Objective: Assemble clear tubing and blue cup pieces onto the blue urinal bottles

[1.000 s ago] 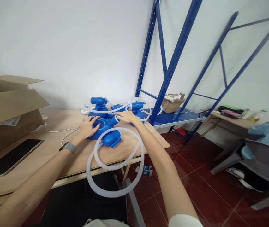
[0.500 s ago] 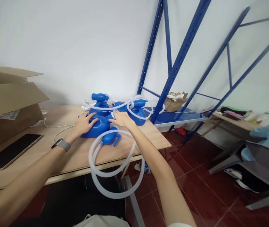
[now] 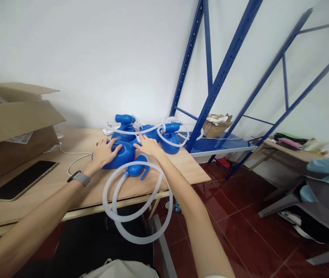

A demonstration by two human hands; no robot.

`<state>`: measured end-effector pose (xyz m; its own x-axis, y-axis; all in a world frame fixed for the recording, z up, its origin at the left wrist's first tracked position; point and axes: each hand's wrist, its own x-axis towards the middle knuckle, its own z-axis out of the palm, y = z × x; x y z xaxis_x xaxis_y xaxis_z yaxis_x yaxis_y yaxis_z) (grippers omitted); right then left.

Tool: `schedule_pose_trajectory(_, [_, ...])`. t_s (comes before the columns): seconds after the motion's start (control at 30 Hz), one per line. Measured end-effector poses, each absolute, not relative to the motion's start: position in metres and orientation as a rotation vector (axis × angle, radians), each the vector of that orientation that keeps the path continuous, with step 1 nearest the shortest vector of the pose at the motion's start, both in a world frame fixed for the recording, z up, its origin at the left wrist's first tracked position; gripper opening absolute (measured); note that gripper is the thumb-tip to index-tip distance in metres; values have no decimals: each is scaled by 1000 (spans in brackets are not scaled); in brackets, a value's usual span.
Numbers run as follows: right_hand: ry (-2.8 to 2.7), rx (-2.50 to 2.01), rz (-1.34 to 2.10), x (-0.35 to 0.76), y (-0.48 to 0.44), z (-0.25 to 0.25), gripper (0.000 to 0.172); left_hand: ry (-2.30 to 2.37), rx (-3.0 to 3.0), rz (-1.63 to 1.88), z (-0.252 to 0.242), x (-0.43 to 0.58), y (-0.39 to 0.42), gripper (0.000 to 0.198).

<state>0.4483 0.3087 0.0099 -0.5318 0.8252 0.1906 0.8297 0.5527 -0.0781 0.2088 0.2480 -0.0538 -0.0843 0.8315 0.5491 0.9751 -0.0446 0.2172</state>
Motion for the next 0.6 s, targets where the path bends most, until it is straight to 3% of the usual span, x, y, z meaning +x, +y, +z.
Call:
schedule_pose_trajectory(0.23, [-2576,-1335,196,441,319,30,70,-2020,-2249,-953,-29,195,254,53])
schedule_pose_trajectory(0.6, [-2443,-1219,586,411,342,25,47,-2196,-2241,-1010,-15,215,296,46])
